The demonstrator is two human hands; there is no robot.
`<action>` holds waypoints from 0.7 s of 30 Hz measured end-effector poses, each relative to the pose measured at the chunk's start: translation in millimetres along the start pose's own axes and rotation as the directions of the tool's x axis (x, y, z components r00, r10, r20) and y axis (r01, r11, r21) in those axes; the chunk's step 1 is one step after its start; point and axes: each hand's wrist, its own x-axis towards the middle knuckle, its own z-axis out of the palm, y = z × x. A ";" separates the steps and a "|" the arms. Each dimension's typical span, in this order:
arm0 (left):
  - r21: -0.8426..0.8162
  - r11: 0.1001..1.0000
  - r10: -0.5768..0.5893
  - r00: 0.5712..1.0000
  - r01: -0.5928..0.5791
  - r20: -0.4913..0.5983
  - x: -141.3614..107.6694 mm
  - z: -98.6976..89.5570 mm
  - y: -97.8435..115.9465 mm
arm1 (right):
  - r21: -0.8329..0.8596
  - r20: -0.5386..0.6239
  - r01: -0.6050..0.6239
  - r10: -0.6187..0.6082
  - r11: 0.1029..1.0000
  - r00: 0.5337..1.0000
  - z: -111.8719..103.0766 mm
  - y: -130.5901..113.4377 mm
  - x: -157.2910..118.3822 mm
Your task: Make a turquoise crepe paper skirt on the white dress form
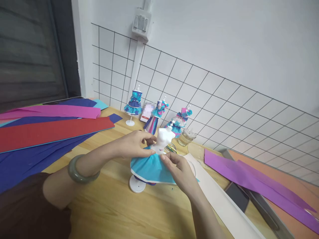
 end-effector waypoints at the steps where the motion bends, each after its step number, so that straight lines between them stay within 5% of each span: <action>1: 0.011 1.000 -0.007 1.000 0.007 -0.007 -0.2 0.3 0.3 | 0.018 -0.009 -0.001 0.001 1.000 1.000 0.4 -1.3 -1.0; 10: 0.055 0.998 0.012 1.000 -0.013 0.009 -0.1 -0.6 3.1 | 0.041 -0.144 0.089 -0.083 0.995 0.986 9.2 -16.3 -9.2; 21: 0.022 0.993 0.113 0.989 -0.116 0.097 2.3 -0.7 -4.2 | -0.310 -0.286 0.268 -0.359 0.912 0.888 13.9 -9.5 -12.0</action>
